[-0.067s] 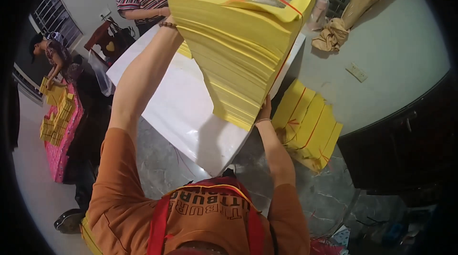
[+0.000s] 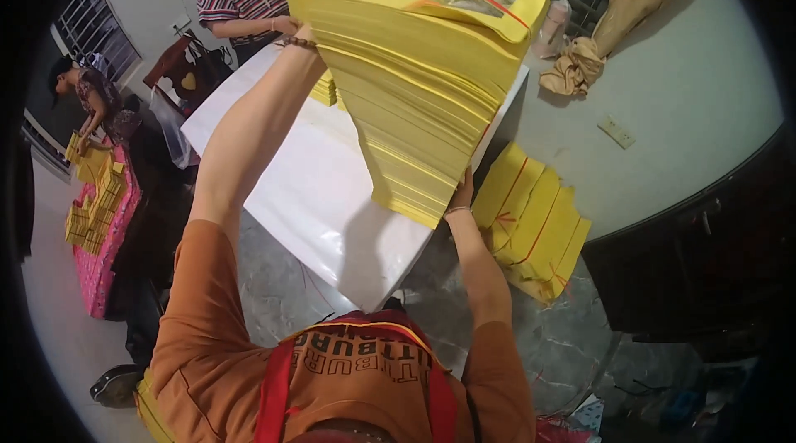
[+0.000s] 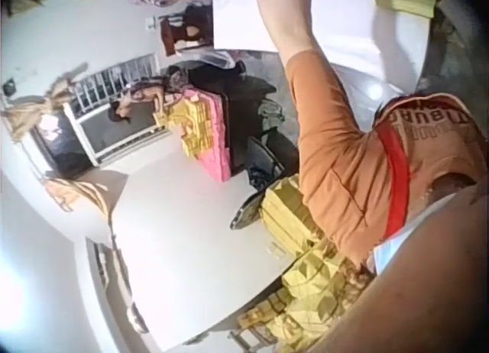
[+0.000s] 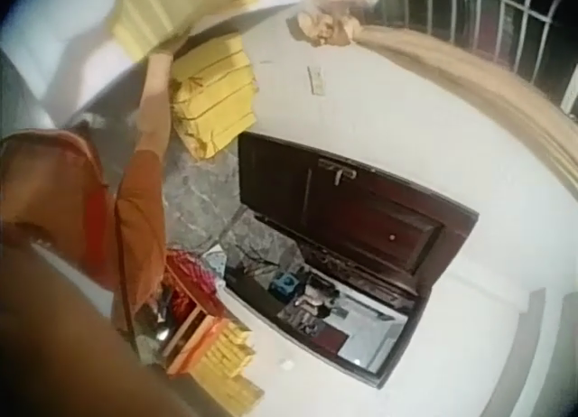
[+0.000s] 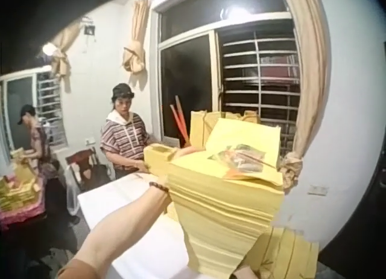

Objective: Folding, stacking, and tying bundles of yellow joss paper.

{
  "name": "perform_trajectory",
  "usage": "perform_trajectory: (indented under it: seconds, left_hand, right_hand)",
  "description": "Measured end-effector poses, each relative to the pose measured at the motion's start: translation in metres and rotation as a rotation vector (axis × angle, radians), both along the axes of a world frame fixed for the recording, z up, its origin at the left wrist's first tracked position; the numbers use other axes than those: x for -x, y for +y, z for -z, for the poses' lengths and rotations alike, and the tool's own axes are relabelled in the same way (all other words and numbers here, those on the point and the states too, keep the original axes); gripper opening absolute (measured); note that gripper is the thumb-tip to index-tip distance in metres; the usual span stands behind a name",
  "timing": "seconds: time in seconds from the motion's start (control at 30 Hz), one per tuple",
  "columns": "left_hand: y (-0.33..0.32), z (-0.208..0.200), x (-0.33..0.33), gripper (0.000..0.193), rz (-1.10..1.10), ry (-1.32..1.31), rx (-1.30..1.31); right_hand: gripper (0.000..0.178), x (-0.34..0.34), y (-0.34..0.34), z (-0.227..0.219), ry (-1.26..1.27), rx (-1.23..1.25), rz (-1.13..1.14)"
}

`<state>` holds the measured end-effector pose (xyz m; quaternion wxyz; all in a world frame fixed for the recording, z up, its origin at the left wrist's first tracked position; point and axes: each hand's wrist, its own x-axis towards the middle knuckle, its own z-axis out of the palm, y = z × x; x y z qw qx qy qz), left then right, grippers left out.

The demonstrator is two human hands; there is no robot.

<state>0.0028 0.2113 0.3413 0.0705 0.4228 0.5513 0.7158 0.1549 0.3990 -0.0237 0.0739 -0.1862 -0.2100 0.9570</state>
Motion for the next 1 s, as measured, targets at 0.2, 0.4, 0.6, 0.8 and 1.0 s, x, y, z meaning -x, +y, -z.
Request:
perform_trajectory:
  seconds: [0.2, 0.4, 0.6, 0.8, 1.0]
  left_hand:
    - [0.034, 0.002, 0.034, 0.026, 0.027, -0.287, -0.063]
    - [0.058, 0.011, 0.069, 0.019, 0.186, -0.242, -0.134]
    - [0.072, 0.001, 0.094, 0.013, 0.351, -0.394, -0.009]
    - [0.084, -0.007, 0.104, 0.019, 0.474, -0.439, 0.014]
    - [0.061, 0.000, 0.118, 0.021, 0.564, -0.258, 0.204]
  right_hand:
    - [0.062, 0.017, 0.016, -0.044, -0.064, -0.042, 0.114]
    - [0.058, 0.018, 0.001, -0.088, -0.097, -0.220, 0.253]
    - [0.055, 0.046, -0.029, -0.138, -0.212, -0.330, 0.443]
    - [0.051, 0.029, -0.032, -0.180, -0.243, -0.543, 0.581]
    - [0.052, -0.008, 0.046, -0.339, 0.152, -1.046, 0.671]
